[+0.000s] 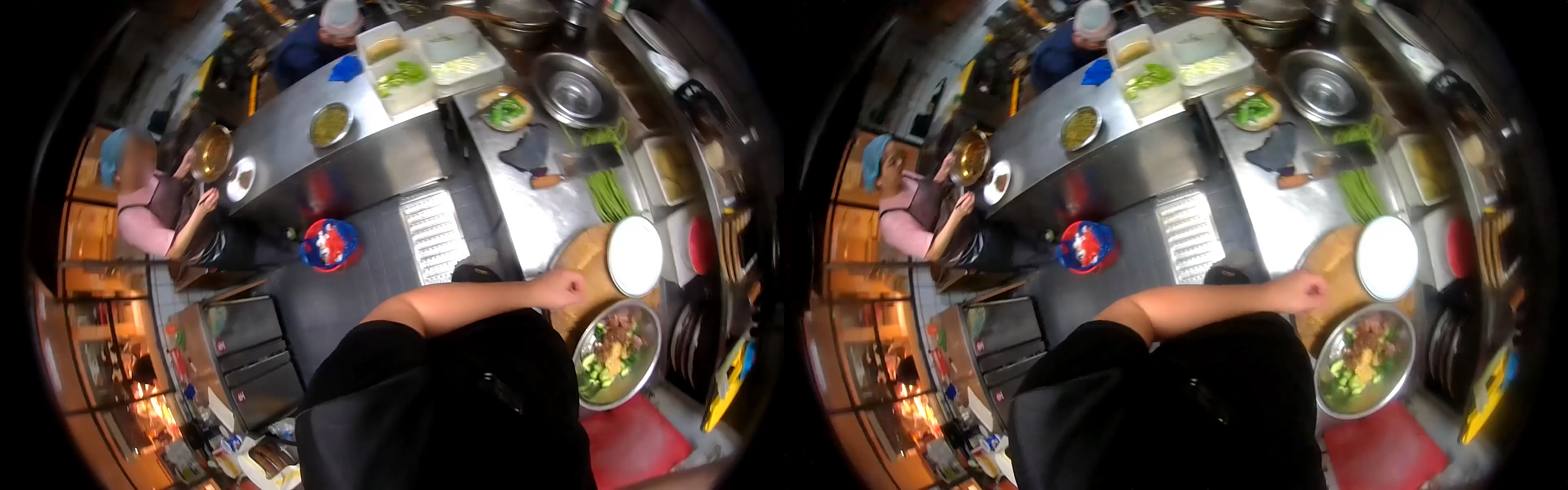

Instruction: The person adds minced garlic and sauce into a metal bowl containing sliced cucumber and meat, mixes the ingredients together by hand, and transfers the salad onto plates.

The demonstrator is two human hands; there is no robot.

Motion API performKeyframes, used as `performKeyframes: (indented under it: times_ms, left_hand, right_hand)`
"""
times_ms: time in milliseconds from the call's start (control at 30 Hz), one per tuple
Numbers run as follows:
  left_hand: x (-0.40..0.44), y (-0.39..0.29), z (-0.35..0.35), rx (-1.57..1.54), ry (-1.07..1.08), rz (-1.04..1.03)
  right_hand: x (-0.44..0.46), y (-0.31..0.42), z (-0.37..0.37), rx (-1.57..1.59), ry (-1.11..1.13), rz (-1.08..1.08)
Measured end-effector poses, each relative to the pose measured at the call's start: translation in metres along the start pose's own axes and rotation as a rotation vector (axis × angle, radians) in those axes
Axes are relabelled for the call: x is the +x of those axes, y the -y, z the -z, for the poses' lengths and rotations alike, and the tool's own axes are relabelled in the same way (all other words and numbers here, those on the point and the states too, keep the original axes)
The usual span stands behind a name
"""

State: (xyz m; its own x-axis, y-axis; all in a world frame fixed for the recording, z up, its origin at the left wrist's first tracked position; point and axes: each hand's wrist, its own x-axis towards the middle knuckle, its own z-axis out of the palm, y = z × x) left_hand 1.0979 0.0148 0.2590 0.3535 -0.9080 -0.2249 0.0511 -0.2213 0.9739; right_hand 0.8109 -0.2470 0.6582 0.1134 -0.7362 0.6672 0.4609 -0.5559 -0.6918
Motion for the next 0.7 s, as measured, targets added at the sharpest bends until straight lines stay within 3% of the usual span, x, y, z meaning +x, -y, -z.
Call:
performKeyframes:
  times_ms: [133, 167, 200, 300, 367, 433, 500, 567, 700]
  left_hand:
    - [0.003, 0.046, 0.003, -0.111, 0.072, -0.112]
    - [-0.009, 0.015, 0.008, -0.146, 0.065, 0.006]
    - [-0.004, 0.021, 0.015, -0.076, 0.069, 0.202]
    - [-0.010, -0.002, 0.017, -0.274, -0.013, 0.263]
    - [-0.007, -0.002, 0.016, -0.328, 0.007, 0.245]
    - [-0.006, -0.003, 0.013, -0.324, 0.013, 0.264]
    - [-0.004, -0.006, 0.011, -0.310, 0.032, 0.259]
    - [0.001, -0.008, 0.009, -0.297, 0.045, 0.243]
    - [-0.002, -0.011, 0.008, -0.231, 0.041, 0.259]
  right_hand:
    - [0.049, -0.010, 0.072, -0.089, -0.018, -0.028]
    - [0.059, -0.005, 0.081, -0.059, -0.041, -0.015]
    - [0.067, 0.000, 0.082, -0.033, -0.061, 0.019]
    - [0.085, 0.017, 0.038, -0.135, -0.127, 0.179]
    - [0.098, 0.023, 0.022, -0.249, -0.174, 0.208]
    - [0.127, 0.012, 0.037, -0.187, -0.055, 0.237]
    - [0.152, 0.000, 0.038, -0.370, -0.207, 0.320]
    - [0.168, -0.018, 0.030, -0.564, -0.309, 0.555]
    - [0.193, -0.059, 0.050, -0.809, -0.331, 0.245]
